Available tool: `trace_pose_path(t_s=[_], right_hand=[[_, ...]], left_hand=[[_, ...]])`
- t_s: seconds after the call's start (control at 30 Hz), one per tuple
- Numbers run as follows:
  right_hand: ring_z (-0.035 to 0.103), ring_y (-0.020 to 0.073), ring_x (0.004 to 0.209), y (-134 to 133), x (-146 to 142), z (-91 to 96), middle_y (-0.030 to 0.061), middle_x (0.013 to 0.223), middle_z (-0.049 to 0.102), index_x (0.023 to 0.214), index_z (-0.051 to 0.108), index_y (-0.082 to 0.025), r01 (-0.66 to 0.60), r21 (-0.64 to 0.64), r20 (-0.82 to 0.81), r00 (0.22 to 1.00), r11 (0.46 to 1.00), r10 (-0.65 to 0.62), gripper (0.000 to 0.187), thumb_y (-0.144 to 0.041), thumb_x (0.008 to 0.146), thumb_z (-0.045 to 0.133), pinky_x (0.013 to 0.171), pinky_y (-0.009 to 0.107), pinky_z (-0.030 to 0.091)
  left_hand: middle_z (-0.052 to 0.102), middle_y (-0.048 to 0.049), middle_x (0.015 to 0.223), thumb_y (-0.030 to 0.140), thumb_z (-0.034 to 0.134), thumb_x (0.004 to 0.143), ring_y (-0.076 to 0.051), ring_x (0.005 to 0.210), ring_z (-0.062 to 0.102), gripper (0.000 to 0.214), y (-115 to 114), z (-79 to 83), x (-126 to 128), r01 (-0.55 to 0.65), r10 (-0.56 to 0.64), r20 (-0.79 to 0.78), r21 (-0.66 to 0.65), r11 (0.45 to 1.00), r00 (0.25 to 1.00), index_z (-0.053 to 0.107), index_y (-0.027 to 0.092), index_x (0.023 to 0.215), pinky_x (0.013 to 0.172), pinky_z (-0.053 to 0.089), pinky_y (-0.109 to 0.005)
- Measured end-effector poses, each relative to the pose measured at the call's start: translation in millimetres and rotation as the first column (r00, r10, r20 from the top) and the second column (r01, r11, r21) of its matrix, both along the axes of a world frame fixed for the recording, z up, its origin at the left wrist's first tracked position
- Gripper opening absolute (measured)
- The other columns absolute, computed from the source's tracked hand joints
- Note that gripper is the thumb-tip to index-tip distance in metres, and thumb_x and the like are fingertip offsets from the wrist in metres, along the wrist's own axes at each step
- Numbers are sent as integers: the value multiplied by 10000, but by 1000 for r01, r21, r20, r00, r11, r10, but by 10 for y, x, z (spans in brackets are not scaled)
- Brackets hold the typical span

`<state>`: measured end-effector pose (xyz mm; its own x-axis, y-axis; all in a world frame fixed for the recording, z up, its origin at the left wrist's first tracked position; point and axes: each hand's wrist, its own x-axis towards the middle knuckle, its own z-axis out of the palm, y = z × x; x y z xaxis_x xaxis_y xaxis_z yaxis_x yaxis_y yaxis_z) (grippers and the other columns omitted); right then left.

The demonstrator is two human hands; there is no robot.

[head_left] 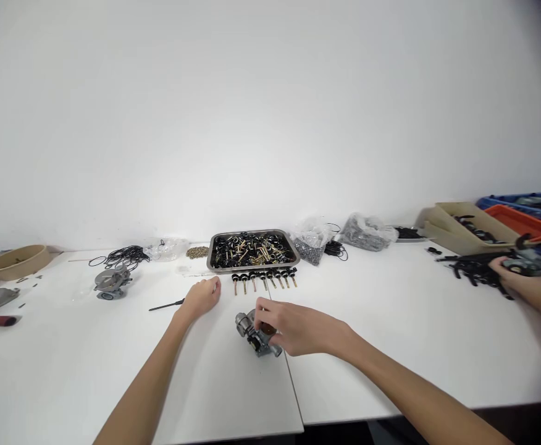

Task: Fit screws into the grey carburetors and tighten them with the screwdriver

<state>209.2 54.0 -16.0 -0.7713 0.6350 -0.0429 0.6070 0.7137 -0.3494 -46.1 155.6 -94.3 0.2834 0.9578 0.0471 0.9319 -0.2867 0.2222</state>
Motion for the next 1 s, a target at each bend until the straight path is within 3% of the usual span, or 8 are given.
trace_pose_path(t_s=[0.2,0.37,0.53,0.67,0.77,0.9,1.0], right_hand=[[483,97,704,-32,516,172,17,1059,496,970,514,-214,205,16,-45,978,979,-205,288,-33,749,480,527,207,302],[470,112,651,93,1244,207,30,1055,503,1008,524,-239,421,85,-70,907,903,-416,216,-167,812,469,583,246,368],[537,194,759,332,2174,-24,72,995,538,966,549,-214,578,159,-138,816,801,-561,213,-307,775,531,667,317,445],[587,233,729,502,2854,-220,111,953,589,860,593,-208,608,278,-197,794,744,-575,273,-419,688,612,670,376,483],[623,272,699,580,3227,-317,134,878,623,764,626,-242,663,304,-243,748,684,-617,326,-521,600,658,639,416,486],[641,302,684,657,3623,-475,159,792,644,652,668,-276,742,250,-267,670,621,-693,289,-425,408,708,623,442,473],[645,342,653,739,3895,-682,187,747,648,573,647,-273,777,259,-319,629,574,-709,311,-477,346,708,571,468,450]], left_hand=[[628,-91,824,248,286,877,-240,792,590,228,-51,22,-9,-18,18,3,13,1000,1000,508,196,871,664,370,-314],[629,-100,827,241,272,881,-255,795,596,250,-92,45,-25,-28,27,11,22,999,1000,517,191,877,669,388,-327],[627,-92,822,236,276,884,-253,786,602,251,-92,22,-56,-16,15,18,29,999,1000,524,193,877,672,404,-330],[628,-104,842,235,282,891,-245,803,606,258,-82,-16,-79,-10,10,22,33,999,1000,534,182,900,693,418,-329],[629,-113,860,239,278,898,-244,813,608,268,-80,-39,-93,-10,9,22,35,999,1000,538,175,915,707,425,-333],[636,-113,866,229,274,901,-242,816,612,273,-71,-68,-108,-1,0,21,37,999,1000,541,175,916,721,433,-342],[637,-116,860,215,272,896,-244,803,612,278,-60,-90,-111,-3,3,20,35,999,1000,545,170,919,713,437,-345]])
